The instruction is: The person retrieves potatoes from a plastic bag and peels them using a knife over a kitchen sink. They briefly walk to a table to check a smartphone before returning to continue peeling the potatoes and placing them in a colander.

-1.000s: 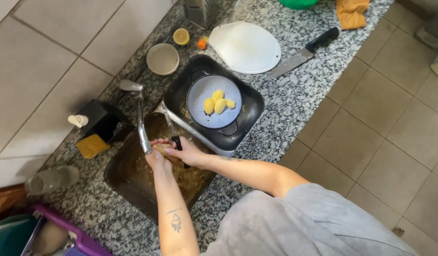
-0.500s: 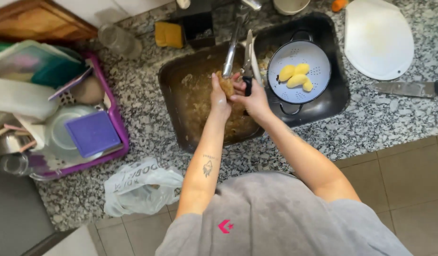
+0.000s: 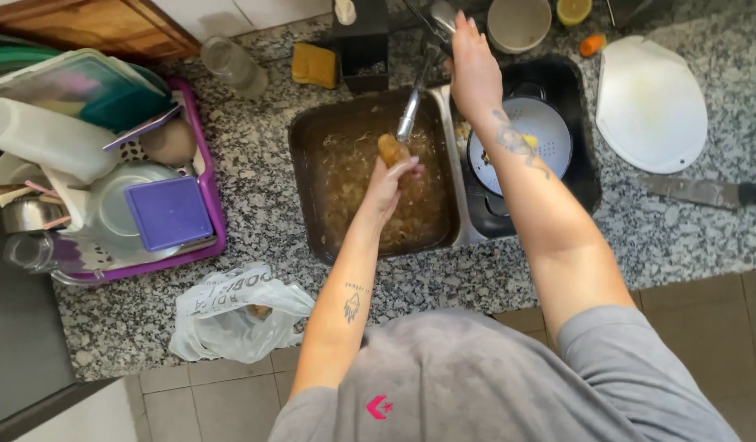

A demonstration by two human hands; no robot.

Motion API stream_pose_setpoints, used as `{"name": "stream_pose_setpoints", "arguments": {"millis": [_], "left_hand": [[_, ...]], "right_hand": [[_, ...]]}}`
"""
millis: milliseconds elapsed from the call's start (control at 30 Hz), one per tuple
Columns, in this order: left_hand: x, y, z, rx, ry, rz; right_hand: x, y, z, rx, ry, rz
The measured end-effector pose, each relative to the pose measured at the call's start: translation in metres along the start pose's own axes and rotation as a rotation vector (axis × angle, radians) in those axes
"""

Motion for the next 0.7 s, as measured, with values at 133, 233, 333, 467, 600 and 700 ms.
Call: {"name": "stream_pose_setpoints", "arguments": {"millis": [133,233,333,467,600,700], "left_hand": [[0.011,-0.012,0.026,-0.100,0.020,0.065],[0.037,0.000,0.036,-0.209,0.004,0.056],[0.052,0.004,0.065,-0.319,0.049,-0.011],[0.035,-0.016,0.117,-0.254,0.125,-0.141],[0.025,-0.037,0.153,-0.443,0.218,-0.224],[0.042,-0.024,0.156,-0.669,0.323,-0.313]], "right_hand": [[0.011,0.015,-0.007,0.067,-0.072,-0.041],[0.020,-0.001,0.033,-0.082,-0.090,-0.141],[0.071,-0.020,0.075,-0.158,-0.094,-0.253],[0.167,-0.023,0.064,-0.330,-0.209,-0.402],[0.213,-0.058,0.054,-0.382,-0.295,-0.413],[0.220,-0.085,0.063,-0.350,-0.244,-0.289]]}}
Point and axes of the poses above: each hand's wrist, its own x-axis away from the middle knuckle, its own z-axis out of the back of the hand, y = z × x, the point moved 10 cm from there along -x, towards the middle knuckle, and after that the axes turned 13 degrees about y, right-handed, at the moved point
